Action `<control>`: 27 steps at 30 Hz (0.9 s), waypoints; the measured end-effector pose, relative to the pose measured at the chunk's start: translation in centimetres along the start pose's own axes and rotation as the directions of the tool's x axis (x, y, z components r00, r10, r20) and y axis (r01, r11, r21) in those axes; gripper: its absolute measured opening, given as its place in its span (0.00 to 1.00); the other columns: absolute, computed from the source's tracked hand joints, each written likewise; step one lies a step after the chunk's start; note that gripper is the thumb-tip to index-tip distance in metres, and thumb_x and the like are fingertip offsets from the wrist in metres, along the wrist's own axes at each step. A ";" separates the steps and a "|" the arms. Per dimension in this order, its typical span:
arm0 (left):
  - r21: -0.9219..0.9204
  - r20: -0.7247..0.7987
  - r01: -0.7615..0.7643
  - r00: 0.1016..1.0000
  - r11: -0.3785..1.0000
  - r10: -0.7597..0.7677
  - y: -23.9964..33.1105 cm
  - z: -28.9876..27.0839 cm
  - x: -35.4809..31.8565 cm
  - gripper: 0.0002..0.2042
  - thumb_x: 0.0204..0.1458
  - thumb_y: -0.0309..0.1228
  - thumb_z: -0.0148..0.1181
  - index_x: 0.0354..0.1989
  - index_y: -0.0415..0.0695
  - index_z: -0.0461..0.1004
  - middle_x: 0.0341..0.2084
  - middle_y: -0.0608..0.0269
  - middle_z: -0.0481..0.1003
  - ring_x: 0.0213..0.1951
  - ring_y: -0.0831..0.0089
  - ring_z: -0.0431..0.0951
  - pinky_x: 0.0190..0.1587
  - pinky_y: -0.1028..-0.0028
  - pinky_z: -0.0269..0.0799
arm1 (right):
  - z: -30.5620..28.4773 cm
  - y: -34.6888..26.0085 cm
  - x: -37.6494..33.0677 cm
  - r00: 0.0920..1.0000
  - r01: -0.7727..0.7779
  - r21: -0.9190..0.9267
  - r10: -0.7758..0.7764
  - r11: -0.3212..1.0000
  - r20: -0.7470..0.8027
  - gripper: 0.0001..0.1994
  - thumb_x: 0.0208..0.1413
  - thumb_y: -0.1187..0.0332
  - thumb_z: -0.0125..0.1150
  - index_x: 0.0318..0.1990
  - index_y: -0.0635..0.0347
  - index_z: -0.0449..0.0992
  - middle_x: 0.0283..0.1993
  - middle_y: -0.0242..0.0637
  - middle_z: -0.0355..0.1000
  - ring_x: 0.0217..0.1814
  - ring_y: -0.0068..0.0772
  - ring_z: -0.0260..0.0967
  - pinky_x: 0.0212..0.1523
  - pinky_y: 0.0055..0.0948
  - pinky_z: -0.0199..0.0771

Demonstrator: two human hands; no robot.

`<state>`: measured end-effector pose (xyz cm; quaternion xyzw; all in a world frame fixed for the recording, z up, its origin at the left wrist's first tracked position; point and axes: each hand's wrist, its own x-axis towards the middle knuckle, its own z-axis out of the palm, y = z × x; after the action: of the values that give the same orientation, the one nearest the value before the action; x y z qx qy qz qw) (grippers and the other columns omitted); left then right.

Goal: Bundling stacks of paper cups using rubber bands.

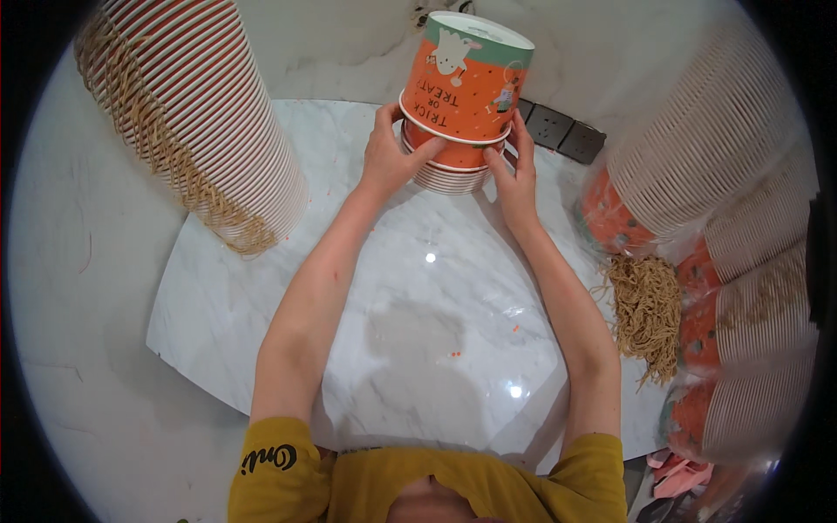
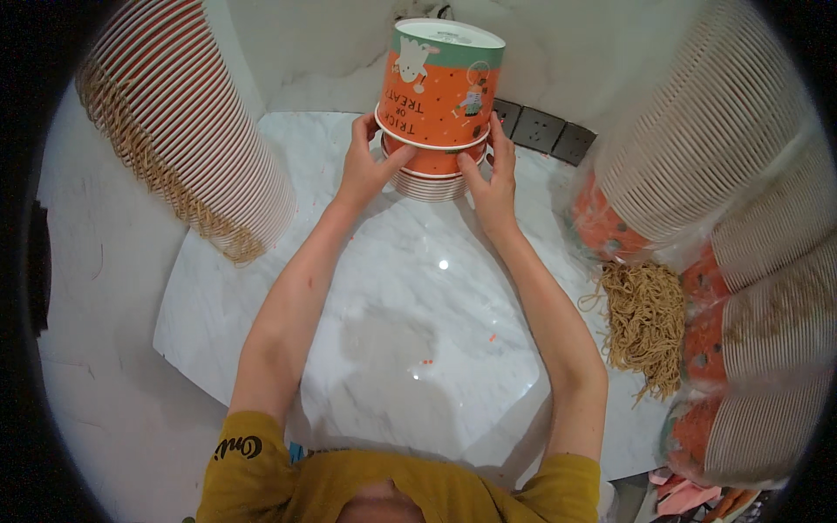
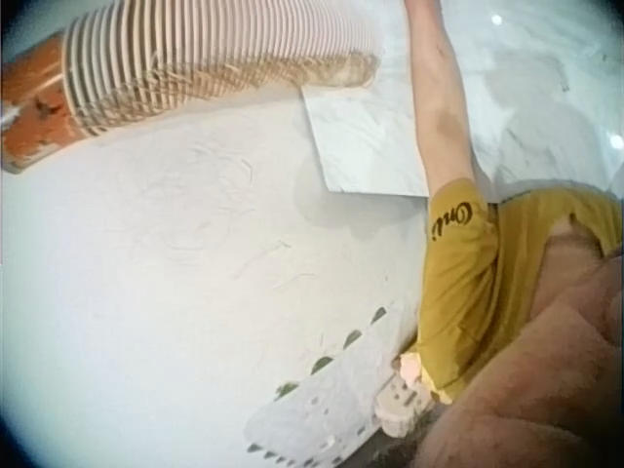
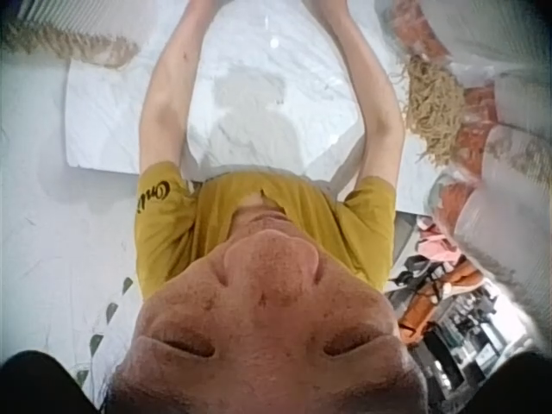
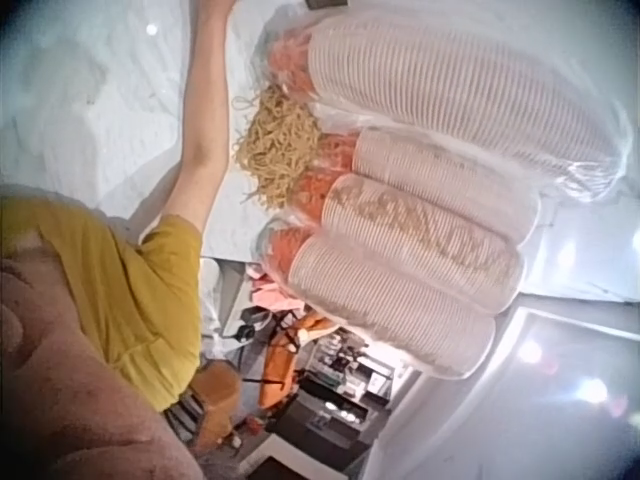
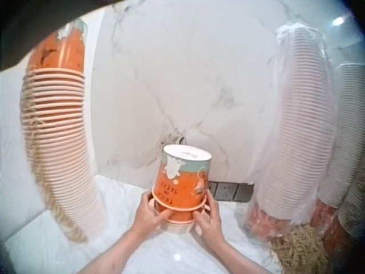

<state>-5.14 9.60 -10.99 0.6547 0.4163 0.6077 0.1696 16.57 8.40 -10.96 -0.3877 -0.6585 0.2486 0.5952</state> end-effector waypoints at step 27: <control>0.005 -0.021 -0.143 0.989 0.990 0.143 2.1 0.6 1.6 0.51 0.44 0.46 0.74 0.70 0.32 0.49 0.64 0.42 0.60 0.66 0.51 0.62 0.65 0.59 0.63 | -0.4 -3.8 1.9 0.995 0.089 0.072 -0.091 0.993 0.033 0.38 0.60 0.72 0.62 0.75 0.55 0.50 0.66 0.40 0.56 0.67 0.31 0.60 0.62 0.32 0.68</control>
<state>-4.02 9.71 -8.47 0.6767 0.3710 0.6245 0.1198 16.16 7.70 -6.73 -0.3316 -0.6769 0.2517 0.6070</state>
